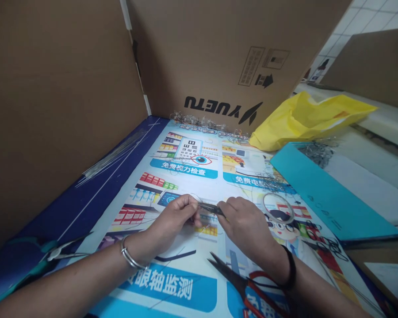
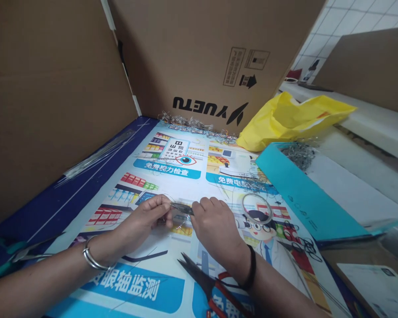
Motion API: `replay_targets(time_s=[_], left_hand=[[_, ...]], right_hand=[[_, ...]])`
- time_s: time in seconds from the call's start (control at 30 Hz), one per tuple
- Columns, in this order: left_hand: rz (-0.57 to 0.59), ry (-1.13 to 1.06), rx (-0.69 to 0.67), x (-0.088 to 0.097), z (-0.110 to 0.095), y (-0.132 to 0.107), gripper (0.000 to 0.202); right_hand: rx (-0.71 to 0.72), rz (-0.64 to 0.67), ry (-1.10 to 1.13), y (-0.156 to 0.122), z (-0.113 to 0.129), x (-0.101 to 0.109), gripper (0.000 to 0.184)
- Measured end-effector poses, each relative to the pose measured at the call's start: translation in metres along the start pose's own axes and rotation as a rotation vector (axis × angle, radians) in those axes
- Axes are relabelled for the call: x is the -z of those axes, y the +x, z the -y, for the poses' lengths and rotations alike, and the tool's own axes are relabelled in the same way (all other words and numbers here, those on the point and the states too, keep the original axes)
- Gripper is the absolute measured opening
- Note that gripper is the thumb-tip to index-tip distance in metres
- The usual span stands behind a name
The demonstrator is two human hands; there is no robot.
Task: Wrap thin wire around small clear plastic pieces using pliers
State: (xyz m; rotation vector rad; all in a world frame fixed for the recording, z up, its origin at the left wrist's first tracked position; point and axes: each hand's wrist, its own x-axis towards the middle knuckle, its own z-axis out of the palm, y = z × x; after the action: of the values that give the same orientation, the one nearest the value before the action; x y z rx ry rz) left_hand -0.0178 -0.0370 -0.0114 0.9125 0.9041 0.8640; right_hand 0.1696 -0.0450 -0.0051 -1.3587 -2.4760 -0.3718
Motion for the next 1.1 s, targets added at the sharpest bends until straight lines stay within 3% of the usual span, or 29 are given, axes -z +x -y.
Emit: replay_targets(time_s=[0.5,0.6,0.8,0.93,1.1], left_hand=[[-0.032,0.030,-0.043,-0.004,0.001,-0.001,0.022],[-0.037,0.025,-0.031,-0.003,0.001,-0.001,0.021],[-0.017,-0.055,0.039,-0.003,-0.003,-0.002,0.018],[-0.020,-0.103,0.071,-0.003,-0.005,-0.002,0.018],[-0.016,-0.123,0.062,-0.003,-0.004,-0.002,0.019]], right_hand=[[0.007,-0.027,0.054,0.001,-0.002,-0.003,0.013],[-0.029,0.022,0.097,0.001,-0.002,-0.004,0.012],[-0.168,0.274,0.395,0.006,-0.006,-0.001,0.017],[-0.186,0.294,0.502,0.008,-0.009,0.000,0.025],[-0.177,0.284,0.421,0.005,-0.009,-0.001,0.022]])
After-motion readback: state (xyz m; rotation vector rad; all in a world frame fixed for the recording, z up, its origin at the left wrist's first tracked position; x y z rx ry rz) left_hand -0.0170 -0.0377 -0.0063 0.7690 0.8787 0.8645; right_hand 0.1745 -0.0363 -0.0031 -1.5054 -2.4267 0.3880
